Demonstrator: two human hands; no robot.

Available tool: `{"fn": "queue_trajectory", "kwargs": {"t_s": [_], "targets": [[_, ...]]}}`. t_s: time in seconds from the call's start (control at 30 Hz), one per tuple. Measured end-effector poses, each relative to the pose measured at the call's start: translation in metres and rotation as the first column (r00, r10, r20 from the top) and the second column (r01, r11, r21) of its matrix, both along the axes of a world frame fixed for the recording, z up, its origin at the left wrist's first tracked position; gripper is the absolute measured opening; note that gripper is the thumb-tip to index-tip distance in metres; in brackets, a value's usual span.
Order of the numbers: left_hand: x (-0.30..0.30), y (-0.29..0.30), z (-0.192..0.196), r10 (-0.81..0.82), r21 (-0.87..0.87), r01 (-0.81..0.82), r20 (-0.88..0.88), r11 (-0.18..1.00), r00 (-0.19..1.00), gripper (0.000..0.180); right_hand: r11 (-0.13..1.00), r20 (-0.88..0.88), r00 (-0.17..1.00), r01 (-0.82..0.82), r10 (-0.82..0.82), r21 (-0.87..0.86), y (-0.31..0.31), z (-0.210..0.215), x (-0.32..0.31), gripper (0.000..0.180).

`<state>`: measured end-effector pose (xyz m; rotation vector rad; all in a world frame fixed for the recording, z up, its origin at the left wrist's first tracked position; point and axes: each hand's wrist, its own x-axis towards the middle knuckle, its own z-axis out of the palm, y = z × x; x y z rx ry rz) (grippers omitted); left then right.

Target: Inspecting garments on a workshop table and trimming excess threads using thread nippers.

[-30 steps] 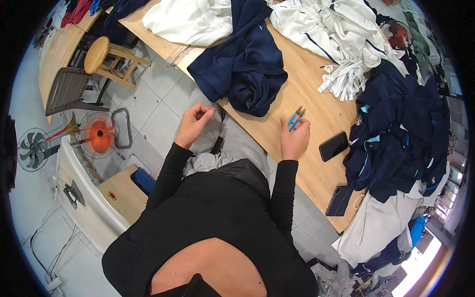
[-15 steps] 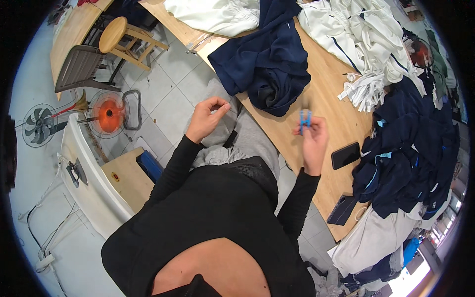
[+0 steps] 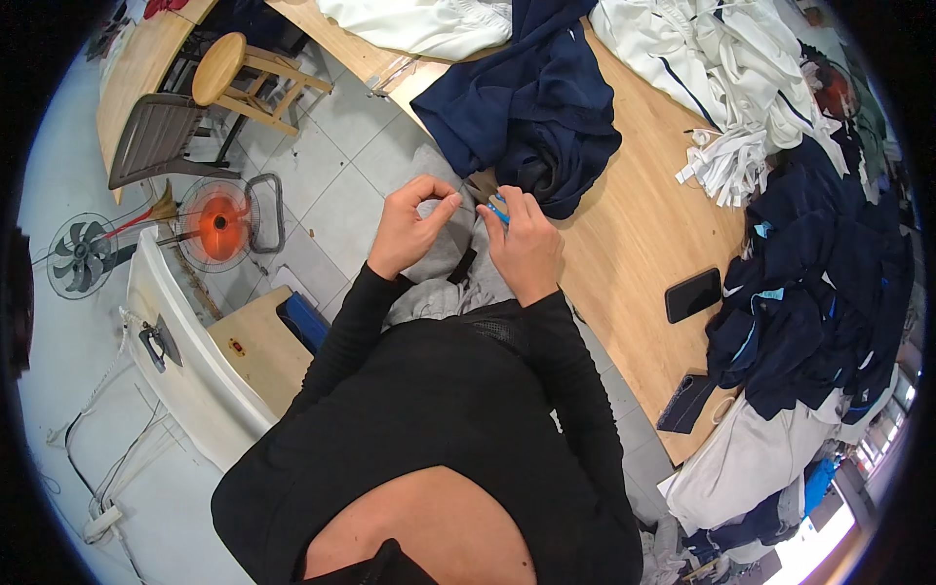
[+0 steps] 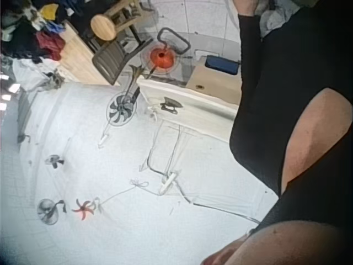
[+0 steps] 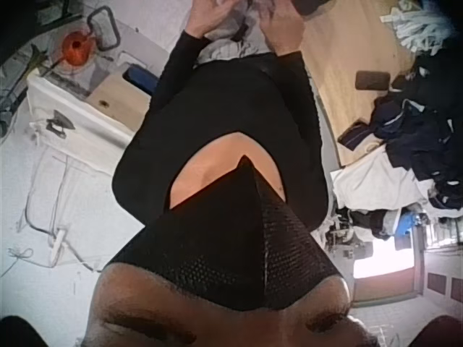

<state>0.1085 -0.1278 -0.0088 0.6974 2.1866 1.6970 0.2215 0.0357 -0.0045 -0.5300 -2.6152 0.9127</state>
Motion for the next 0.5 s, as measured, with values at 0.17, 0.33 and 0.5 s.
{"fn": "queue_trajectory", "kwargs": {"t_s": [0.17,0.33,0.5], "targets": [[-0.002,0.002,0.008,-0.036,-0.055,0.036,-0.002,0.998,0.999,0.010,0.999,-0.017,1.000,0.025,-0.024,0.025,0.003,-0.003,-0.004,0.030],[-0.003,0.001,0.008,-0.054,-0.025,0.054,-0.026,0.998,0.998,0.010,0.998,-0.007,1.000,-0.004,0.004,0.063,0.005,-0.001,-0.012,0.030],[-0.005,0.002,0.008,-0.052,-0.011,0.052,-0.034,0.999,0.998,0.011,0.990,-0.080,0.997,0.001,0.011,0.139,0.009,-0.003,-0.017,0.028]]}}
